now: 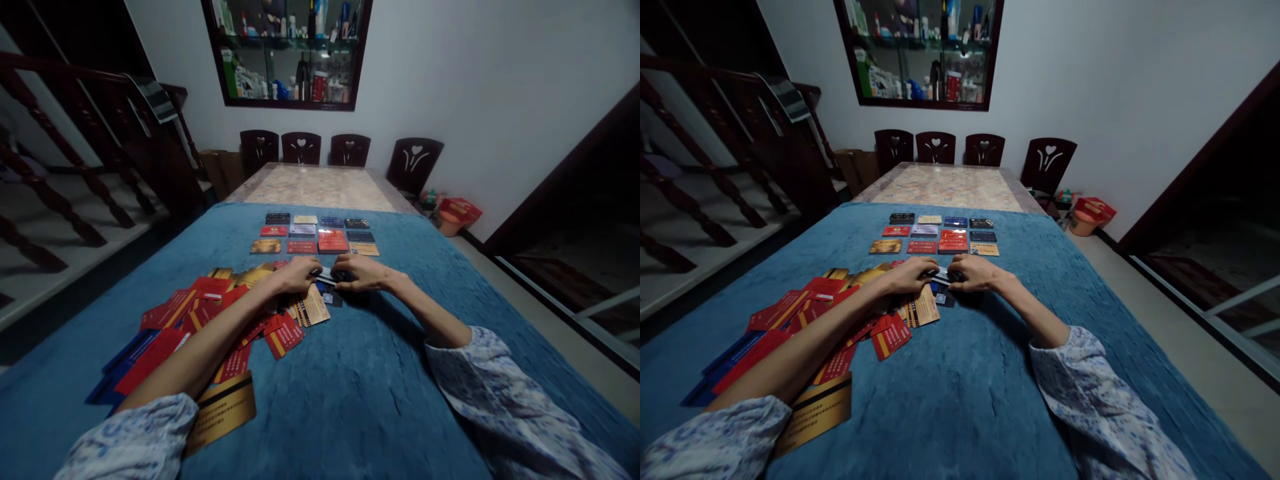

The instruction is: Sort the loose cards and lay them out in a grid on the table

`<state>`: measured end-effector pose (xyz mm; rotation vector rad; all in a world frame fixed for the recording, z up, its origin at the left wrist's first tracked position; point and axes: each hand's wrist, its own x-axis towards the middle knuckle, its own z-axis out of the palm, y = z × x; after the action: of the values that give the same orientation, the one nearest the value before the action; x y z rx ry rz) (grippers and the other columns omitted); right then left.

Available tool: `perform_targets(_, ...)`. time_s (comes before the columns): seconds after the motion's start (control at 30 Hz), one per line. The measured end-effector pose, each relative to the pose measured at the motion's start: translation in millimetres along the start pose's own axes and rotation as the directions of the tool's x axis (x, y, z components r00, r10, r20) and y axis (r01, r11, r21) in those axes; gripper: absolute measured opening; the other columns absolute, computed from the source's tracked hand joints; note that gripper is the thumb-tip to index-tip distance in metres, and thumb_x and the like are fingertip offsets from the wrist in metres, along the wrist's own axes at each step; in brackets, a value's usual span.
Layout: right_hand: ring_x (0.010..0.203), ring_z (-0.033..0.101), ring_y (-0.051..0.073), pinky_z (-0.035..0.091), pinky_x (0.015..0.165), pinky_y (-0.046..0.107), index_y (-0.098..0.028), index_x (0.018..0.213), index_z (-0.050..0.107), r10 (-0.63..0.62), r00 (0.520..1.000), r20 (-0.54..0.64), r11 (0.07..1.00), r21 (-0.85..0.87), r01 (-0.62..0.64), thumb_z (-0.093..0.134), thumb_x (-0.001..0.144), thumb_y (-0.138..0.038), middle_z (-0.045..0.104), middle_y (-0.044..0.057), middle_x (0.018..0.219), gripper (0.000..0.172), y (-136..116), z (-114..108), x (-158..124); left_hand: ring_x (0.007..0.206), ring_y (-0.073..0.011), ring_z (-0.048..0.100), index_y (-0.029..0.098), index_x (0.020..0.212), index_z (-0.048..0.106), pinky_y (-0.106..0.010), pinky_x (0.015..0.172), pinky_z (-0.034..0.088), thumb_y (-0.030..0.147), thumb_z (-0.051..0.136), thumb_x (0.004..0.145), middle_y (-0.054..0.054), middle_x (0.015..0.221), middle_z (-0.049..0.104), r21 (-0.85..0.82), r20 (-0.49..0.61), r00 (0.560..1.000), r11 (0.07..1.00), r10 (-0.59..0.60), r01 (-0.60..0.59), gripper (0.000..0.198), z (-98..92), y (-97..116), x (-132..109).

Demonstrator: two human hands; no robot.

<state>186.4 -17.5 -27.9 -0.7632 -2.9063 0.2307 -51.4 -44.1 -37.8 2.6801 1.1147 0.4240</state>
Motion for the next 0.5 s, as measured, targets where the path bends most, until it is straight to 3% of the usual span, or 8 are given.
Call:
perform_targets(0.27, 0.080, 0.065, 0.020, 0.046, 0.075, 0.031, -0.013, 0.106, 0.076, 0.015, 1.000, -0.011, 0.999, 0.048, -0.015, 0.059, 0.087, -0.025, 0.074, 0.012, 0.096, 0.027, -4.5, -9.2, -3.6, 0.094, -0.0194, 0.069, 0.019, 0.103, 0.075, -0.031, 0.088, 0.052, 0.013, 0.055, 0.087, -0.008, 0.103, 0.077, -0.045, -0.016, 1.000, 0.999, -0.015, 0.014, 0.026, -1.8, -4.8, -0.4)
perform_targets(0.5, 0.067, 0.058, 0.015, 0.038, 0.066, 0.027, -0.016, 0.091, 0.076, 0.067, 0.996, -0.063, 0.994, 0.088, -0.061, 0.052, 0.089, -0.020, 0.074, 0.007, 0.080, 0.024, -1.8, -11.1, -6.2, 0.087, -0.0179, 0.070, 0.017, 0.097, 0.078, -0.026, 0.079, 0.051, 0.005, 0.052, 0.084, -0.007, 0.095, 0.078, -0.157, -0.084, 0.993, 0.986, -0.077, 0.063, 0.031, -4.5, -2.1, 0.3)
